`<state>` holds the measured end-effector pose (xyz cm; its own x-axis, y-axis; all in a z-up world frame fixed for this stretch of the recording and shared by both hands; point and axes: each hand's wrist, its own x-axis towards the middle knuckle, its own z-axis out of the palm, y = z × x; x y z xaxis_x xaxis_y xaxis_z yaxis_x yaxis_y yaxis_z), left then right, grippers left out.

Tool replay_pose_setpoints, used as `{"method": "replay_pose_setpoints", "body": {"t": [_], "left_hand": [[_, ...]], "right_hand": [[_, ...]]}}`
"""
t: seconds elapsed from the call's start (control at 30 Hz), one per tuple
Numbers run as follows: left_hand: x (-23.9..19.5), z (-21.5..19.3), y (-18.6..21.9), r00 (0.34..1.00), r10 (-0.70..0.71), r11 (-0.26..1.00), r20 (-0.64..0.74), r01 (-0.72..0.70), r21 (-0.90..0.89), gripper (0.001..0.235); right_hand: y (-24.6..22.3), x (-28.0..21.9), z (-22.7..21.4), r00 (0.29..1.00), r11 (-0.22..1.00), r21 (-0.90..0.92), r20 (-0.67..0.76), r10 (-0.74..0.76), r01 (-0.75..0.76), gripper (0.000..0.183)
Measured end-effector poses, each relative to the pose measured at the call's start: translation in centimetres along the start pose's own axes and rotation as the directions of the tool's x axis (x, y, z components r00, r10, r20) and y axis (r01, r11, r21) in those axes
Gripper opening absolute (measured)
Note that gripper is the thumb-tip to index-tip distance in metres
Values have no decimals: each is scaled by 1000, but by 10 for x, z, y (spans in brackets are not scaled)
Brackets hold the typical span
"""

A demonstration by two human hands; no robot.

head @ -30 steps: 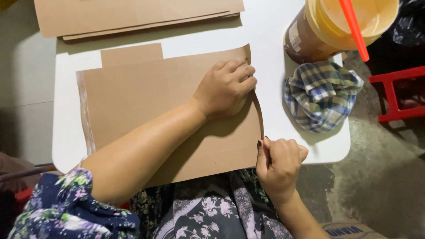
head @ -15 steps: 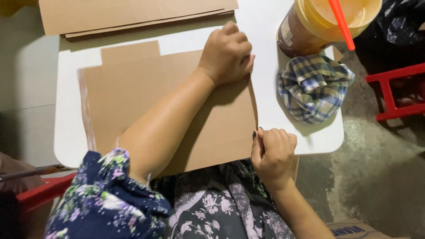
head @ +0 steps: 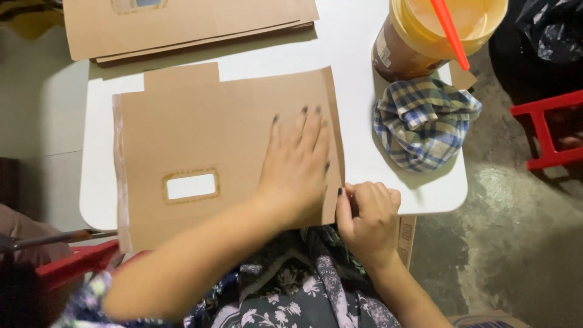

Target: The person folds cardboard envelopes along pre-scored lines and wipes the surface of the cardboard with a blue and white checkered cloth.

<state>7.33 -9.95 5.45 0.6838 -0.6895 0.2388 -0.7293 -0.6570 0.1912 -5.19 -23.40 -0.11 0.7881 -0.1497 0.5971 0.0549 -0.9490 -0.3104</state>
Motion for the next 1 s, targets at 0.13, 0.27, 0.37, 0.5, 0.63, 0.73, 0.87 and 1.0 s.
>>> {"method": "replay_pose_setpoints", "body": {"t": [0.13, 0.27, 0.37, 0.5, 0.63, 0.73, 0.87, 1.0], "left_hand": [[-48, 26, -4, 981, -76, 993, 176, 92, -80, 61], [-61, 38, -4, 997, -43, 989, 64, 52, -141, 59], [-62, 42, -5, 999, -34, 990, 32, 38, -133, 60], [-62, 50, -7, 999, -41, 992, 9, 42, -118, 65], [-63, 55, -7, 999, -48, 991, 24, 50, -124, 71], [-66, 58, -6, 999, -51, 991, 4, 51, -126, 68], [-64, 61, -7, 998, -46, 989, 32, 50, -139, 71], [-61, 48, -7, 995, -55, 990, 84, 65, -125, 72]], "right_hand": [[1, 17, -18, 964, 974, 200, 260, 50, -104, 26], [4, 40, -15, 872, 973, 185, 489, 28, -135, 55], [4, 56, -1, 830, 945, 230, 553, 70, -233, 63], [-6, 56, 20, 899, 960, 270, 435, -56, -71, 54], [-1, 60, 27, 867, 965, 244, 498, -35, -100, 69], [20, 78, 33, 787, 932, 284, 617, 1, -224, 74], [26, 93, 48, 766, 930, 288, 643, -12, -227, 71], [-4, 90, 52, 791, 993, 107, 611, -27, -48, 86]]}}
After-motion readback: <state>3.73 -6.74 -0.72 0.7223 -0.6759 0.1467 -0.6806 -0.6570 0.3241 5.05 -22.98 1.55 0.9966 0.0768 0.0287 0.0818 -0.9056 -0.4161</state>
